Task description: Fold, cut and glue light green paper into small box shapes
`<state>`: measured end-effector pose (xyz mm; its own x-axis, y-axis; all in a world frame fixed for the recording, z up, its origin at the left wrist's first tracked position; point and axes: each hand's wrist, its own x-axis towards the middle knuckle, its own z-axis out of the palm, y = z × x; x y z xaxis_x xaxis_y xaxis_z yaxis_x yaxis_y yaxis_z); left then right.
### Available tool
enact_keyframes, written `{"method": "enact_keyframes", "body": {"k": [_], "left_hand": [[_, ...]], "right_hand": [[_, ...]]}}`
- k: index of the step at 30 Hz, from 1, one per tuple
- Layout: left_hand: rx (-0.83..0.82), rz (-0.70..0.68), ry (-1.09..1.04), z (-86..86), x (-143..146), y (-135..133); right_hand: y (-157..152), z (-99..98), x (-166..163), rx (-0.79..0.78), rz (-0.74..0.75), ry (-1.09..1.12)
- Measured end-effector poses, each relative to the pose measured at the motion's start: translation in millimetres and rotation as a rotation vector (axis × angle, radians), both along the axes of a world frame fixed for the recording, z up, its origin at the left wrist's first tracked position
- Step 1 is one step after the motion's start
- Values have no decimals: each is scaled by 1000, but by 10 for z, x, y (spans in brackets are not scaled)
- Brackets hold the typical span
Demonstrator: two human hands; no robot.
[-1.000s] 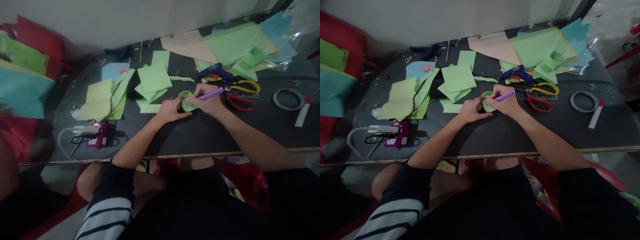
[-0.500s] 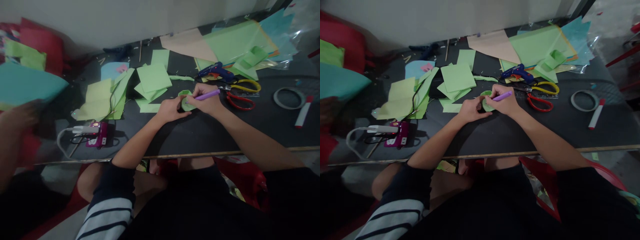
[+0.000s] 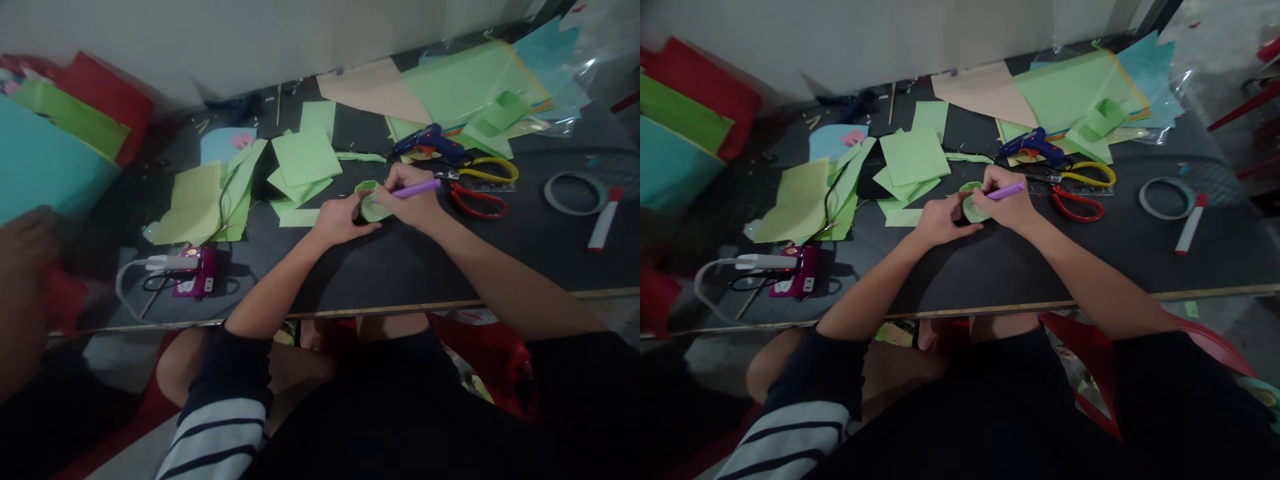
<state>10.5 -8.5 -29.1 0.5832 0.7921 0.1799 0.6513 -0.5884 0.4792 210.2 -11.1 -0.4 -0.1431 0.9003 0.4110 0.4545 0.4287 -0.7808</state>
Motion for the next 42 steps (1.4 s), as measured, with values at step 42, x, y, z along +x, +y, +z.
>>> {"method": "enact_keyframes", "body": {"k": [42], "left_hand": [[15,-4,-39,-16,-17,8]], "right_hand": [[127,-119,188,-2,-30,-6]]}}
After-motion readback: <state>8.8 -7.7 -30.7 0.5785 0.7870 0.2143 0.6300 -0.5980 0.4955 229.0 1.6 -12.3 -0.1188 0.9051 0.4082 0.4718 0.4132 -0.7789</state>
